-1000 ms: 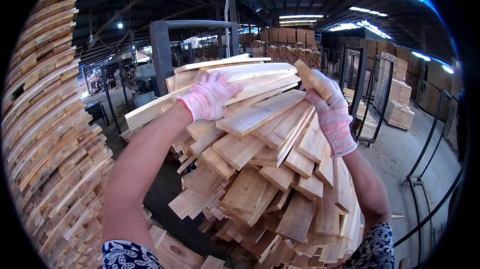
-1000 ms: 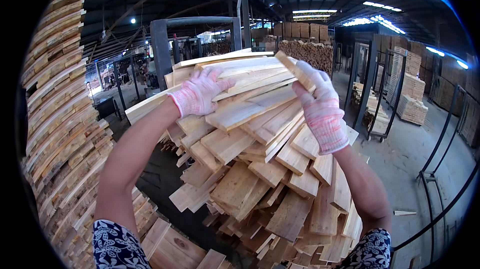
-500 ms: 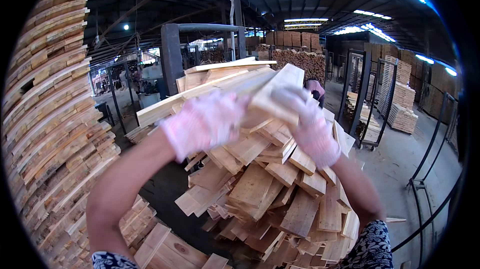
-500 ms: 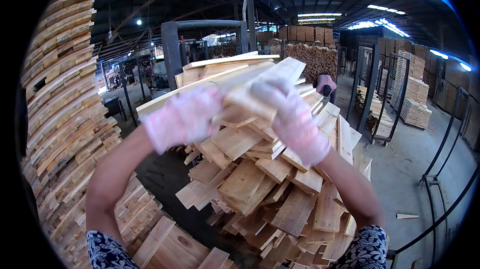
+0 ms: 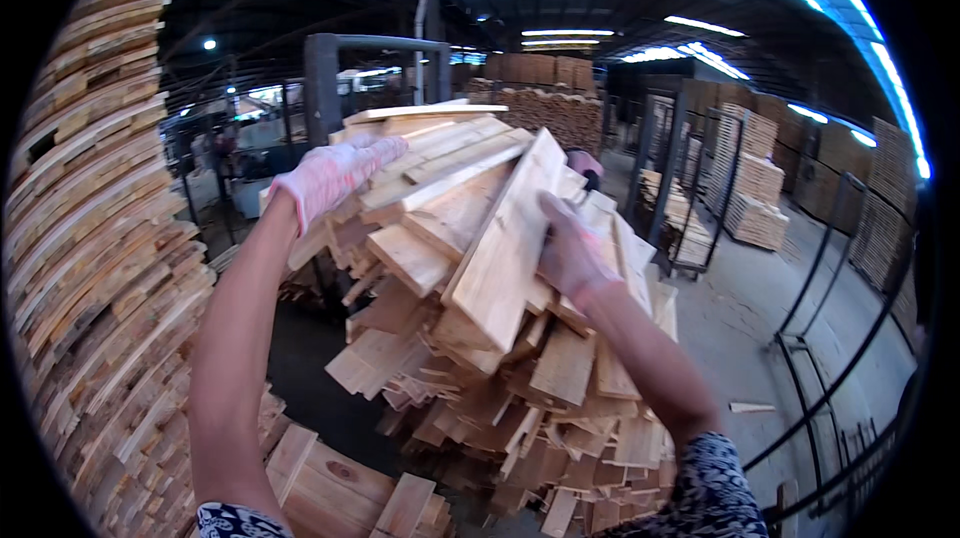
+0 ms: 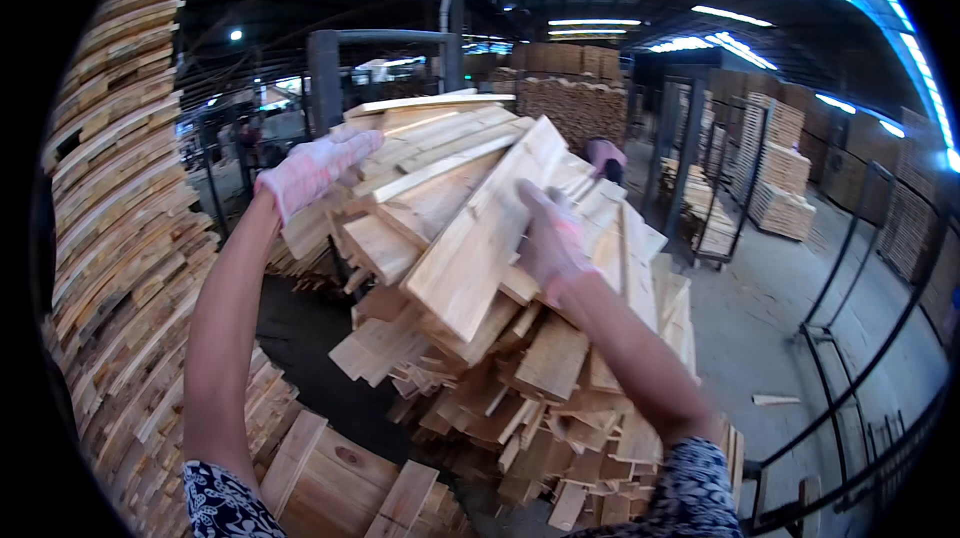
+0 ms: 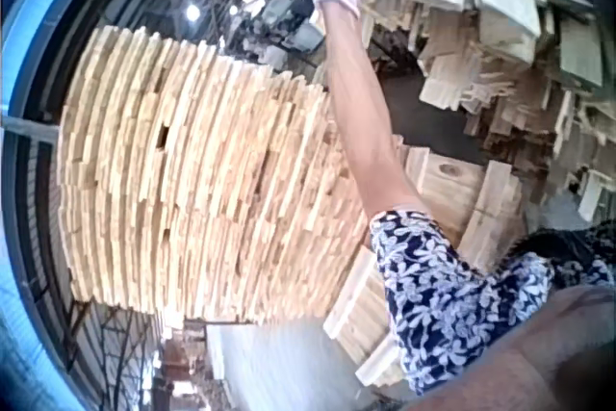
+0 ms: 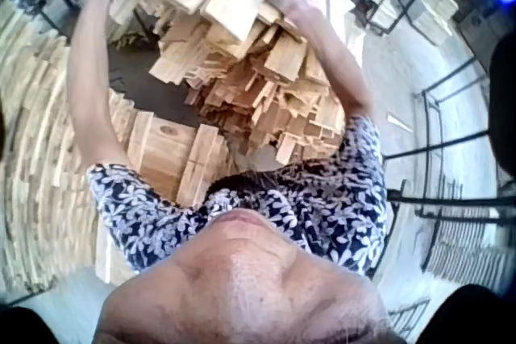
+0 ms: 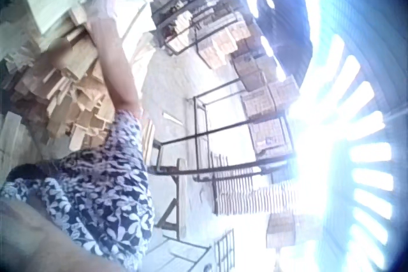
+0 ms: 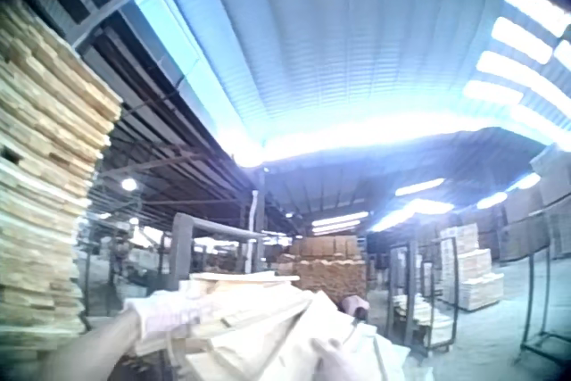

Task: The person repeatedly picks up wooden planks from a large pile and stacks them onto a metal rack. They handle the planks by hand, arranging them in layers to build a neat stack. The person also moves the metal rack to a new position and continues stacking.

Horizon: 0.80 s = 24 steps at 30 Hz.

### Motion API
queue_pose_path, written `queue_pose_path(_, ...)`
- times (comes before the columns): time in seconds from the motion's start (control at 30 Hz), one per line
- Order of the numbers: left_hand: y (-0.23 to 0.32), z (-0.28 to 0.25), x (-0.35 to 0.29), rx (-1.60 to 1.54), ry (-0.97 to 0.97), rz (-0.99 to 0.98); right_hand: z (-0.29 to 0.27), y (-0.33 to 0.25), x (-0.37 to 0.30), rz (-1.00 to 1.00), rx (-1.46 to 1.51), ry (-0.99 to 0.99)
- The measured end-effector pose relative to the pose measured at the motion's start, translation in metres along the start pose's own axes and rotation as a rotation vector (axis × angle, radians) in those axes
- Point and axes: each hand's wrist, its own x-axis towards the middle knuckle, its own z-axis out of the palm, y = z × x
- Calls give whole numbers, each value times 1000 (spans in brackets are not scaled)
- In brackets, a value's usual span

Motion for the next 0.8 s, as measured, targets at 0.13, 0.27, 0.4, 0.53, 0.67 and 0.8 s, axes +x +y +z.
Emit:
queue_pose_path(0.13, -17, 36, 22, -215, -402, 166, 0, 14, 33, -78, -44, 142)
queue_pose_path(0.27, 27, 48, -12, -240, -359, 115, -20, 7, 9, 167, 147, 0)
queue_pose_path(0.4, 72, 71, -95, -796, -275, -245, -25, 10, -58, 82, -1, -135)
queue_pose_path(0.53, 86, 103, -219, -772, -115, -154, -22, 46, -144, -45, -97, -199)
queue_pose_path(0.67, 89, 146, -342, -626, -53, -410, -10, 89, -206, -37, -182, -305)
queue_pose_path(0.8, 85, 180, -438, -1036, -33, -645, 24, 154, -258, -9, -307, -376)
